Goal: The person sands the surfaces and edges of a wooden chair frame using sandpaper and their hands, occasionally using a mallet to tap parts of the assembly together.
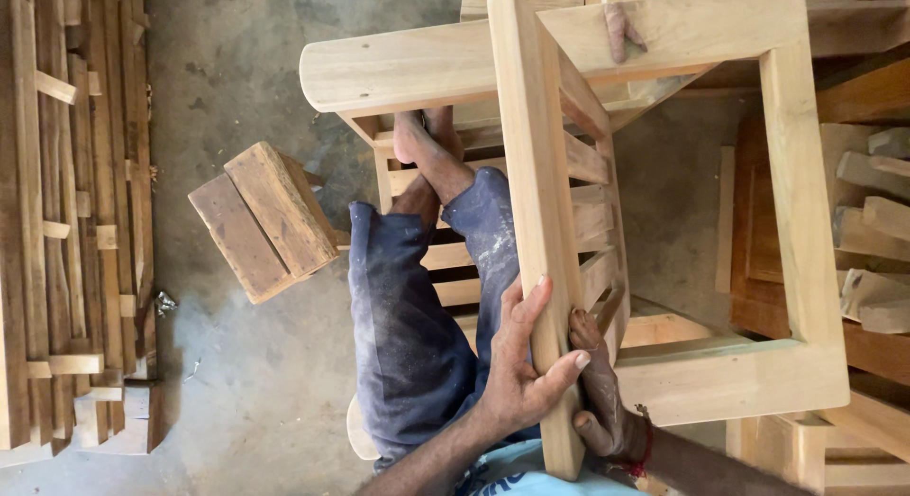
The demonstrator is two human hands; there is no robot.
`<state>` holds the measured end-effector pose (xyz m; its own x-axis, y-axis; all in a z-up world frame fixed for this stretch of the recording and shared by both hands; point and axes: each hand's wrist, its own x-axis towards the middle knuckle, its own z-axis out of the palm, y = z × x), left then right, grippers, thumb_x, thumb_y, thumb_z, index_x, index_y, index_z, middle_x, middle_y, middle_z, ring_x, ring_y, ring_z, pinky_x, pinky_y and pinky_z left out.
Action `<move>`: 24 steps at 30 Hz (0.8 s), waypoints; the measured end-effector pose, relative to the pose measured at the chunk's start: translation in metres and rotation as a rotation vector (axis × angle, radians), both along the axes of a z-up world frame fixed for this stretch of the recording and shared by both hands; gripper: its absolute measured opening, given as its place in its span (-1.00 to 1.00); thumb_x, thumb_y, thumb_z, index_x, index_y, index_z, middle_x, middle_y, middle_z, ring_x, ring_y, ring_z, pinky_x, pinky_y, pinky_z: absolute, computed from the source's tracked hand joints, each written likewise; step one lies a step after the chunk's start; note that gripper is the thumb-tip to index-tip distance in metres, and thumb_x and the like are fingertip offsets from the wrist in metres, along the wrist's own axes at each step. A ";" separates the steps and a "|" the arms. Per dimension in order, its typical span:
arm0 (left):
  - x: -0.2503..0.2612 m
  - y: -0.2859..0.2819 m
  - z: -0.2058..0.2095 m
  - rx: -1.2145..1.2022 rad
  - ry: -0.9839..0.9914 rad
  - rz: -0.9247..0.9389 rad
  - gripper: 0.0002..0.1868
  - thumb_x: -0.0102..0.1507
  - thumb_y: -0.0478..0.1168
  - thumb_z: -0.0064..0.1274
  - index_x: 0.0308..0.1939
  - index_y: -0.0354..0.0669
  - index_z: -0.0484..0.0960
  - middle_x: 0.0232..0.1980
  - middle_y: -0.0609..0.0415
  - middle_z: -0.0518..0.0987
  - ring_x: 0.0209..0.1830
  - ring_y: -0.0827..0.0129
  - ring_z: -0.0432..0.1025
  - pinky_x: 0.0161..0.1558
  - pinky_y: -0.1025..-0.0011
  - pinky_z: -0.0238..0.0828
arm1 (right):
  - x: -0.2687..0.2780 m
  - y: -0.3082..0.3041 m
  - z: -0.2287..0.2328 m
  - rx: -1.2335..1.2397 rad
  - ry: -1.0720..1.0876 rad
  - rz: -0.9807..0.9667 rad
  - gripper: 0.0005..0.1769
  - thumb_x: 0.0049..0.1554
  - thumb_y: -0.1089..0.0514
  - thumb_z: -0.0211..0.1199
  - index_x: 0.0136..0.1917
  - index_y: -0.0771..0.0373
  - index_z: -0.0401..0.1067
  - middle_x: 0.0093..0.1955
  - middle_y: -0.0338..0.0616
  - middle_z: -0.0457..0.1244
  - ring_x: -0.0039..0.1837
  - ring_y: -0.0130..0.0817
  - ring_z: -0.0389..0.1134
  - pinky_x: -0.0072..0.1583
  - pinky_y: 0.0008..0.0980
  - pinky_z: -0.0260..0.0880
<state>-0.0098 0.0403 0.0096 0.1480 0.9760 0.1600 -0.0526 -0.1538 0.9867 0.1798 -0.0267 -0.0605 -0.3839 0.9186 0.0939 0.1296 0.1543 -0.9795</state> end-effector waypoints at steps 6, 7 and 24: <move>0.000 0.000 -0.001 -0.002 0.006 0.000 -0.12 0.28 -0.26 0.25 0.62 -0.16 0.16 0.64 -0.37 0.14 0.68 -0.14 0.15 0.60 0.04 0.19 | 0.000 0.002 0.004 -0.033 -0.004 -0.004 0.23 0.25 -0.50 -0.06 0.67 0.49 -0.42 0.75 0.30 -0.38 0.77 0.12 -0.40 0.67 0.01 -0.43; -0.001 0.000 0.000 -0.001 0.009 -0.001 -0.12 0.27 -0.26 0.25 0.62 -0.16 0.16 0.64 -0.37 0.14 0.68 -0.14 0.15 0.59 0.04 0.19 | -0.001 0.002 0.004 -0.029 0.000 0.000 0.22 0.26 -0.49 -0.06 0.67 0.49 -0.42 0.75 0.30 -0.39 0.77 0.12 -0.40 0.67 0.01 -0.43; -0.004 0.000 -0.002 -0.016 0.039 -0.027 -0.12 0.29 -0.21 0.23 0.64 -0.15 0.13 0.65 -0.38 0.12 0.69 -0.13 0.13 0.60 0.02 0.19 | -0.001 0.000 -0.002 0.078 -0.100 -0.016 0.08 0.32 -0.47 -0.21 0.69 0.40 -0.35 0.75 0.32 -0.40 0.78 0.17 -0.45 0.68 0.12 -0.45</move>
<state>-0.0139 0.0405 0.0074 0.1803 0.9738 0.1384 -0.0182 -0.1374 0.9904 0.1785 -0.0266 -0.0628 -0.3807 0.9160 0.1269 0.2295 0.2265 -0.9466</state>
